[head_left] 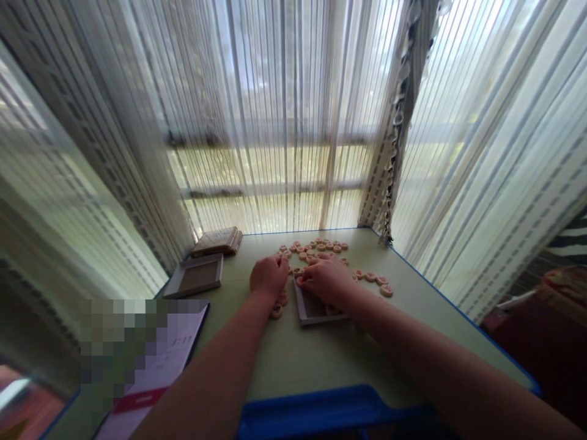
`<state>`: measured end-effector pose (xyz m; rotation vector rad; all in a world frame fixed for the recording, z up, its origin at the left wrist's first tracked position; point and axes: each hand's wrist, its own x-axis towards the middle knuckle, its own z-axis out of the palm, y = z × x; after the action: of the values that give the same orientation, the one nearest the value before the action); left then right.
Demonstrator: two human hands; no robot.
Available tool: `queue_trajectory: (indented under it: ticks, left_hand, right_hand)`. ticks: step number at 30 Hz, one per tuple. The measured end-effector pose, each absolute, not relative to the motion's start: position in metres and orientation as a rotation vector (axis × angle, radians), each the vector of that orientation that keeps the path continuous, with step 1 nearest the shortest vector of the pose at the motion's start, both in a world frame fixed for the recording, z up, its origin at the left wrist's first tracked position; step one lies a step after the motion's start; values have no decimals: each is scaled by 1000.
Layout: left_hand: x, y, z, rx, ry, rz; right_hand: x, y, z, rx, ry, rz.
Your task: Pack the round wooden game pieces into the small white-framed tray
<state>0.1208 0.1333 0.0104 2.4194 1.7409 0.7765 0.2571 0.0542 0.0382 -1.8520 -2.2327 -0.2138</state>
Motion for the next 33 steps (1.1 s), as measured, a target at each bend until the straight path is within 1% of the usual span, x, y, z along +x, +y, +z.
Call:
queue_trajectory:
  ticks: [6,13,17,21,25,29,33]
  left_hand:
    - [121,135,11,2345,1733,843]
    - [117,141,8,2115,1668,1055]
    - [117,146,5,1973,1594,1123]
    - [118,148,3,1925,1559,1163]
    - [117,149,3,1861,1552,1198]
    - [117,150,4,1817,1553,1223]
    - [118,150,4,1801,1543,1220]
  right_hand:
    - [261,54,42,-1854,-2227,-146]
    - [264,57,41,-1833,-2153,-126]
    - [275,83,45,-1888,-2114,-59]
    - [284,126,49,-2035,-2090,76]
    - [284,160,48,-2134,-2084,41]
    - [277,174,45,-2250,-2070,25]
    - [275,176,44,-2201,-2113,8]
